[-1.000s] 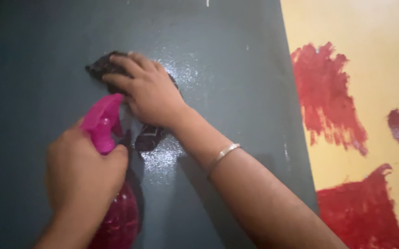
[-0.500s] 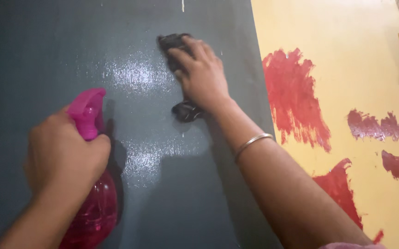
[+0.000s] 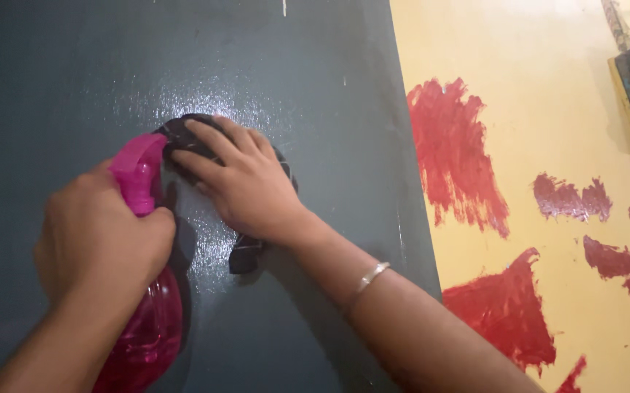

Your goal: The person sprays a cleaning solution from a pink bottle onto a dark gray wall and wipes the surface with a dark cloth. The person repeatedly sprays and wipes the same area of the wall, which is adjacent to a yellow wall with red paint marks.

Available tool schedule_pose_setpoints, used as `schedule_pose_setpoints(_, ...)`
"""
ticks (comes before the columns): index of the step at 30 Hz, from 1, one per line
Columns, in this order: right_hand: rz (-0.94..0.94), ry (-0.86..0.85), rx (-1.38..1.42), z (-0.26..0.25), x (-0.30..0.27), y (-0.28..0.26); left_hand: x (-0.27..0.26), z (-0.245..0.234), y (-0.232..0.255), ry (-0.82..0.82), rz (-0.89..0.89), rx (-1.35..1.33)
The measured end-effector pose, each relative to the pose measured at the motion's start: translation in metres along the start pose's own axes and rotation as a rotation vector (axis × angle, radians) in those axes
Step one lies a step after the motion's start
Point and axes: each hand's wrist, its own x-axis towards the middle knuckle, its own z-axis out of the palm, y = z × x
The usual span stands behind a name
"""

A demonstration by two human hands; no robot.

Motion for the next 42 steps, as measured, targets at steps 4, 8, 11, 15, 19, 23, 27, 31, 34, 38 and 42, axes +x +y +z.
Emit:
schedule_pose_setpoints(4,0.057,0.005,-0.015,0.013,0.028,0.008,0.003,0.003,-0.003,0.031,0.001,0.031)
schedule_pose_setpoints(8,0.133,-0.002,-0.086,0.017,0.057,0.036,0.003,-0.003,0.001,-0.022,-0.073,0.038)
schedule_pose_setpoints(11,0.215,0.026,-0.118,0.009,0.063,0.064,0.001,-0.006,0.004,-0.018,-0.058,0.042)
schedule_pose_setpoints(15,0.353,0.117,-0.165,0.008,0.057,0.068,-0.001,-0.005,-0.001,0.003,-0.051,0.021)
schedule_pose_setpoints(19,0.249,0.097,-0.12,0.011,0.025,0.03,0.002,-0.003,-0.003,-0.019,-0.075,0.036)
schedule_pose_setpoints(23,0.054,-0.079,0.007,-0.01,-0.036,-0.018,0.0,-0.002,-0.007,0.038,-0.051,0.067)
schedule_pose_setpoints(27,-0.099,-0.248,0.079,-0.047,-0.093,-0.038,-0.012,-0.001,-0.013,0.089,0.061,-0.008)
schedule_pose_setpoints(31,-0.124,-0.275,0.143,-0.071,-0.124,-0.018,-0.013,0.003,-0.009,0.043,0.003,0.022)
schedule_pose_setpoints(34,-0.007,-0.16,0.001,-0.069,-0.124,0.014,-0.019,0.0,-0.013,0.003,0.003,0.035)
schedule_pose_setpoints(38,0.215,0.016,-0.157,-0.063,-0.091,0.058,-0.023,-0.001,-0.012,-0.013,-0.011,0.012)
schedule_pose_setpoints(42,0.549,0.194,-0.167,-0.037,-0.038,0.064,-0.019,-0.001,-0.007,-0.114,-0.05,0.019)
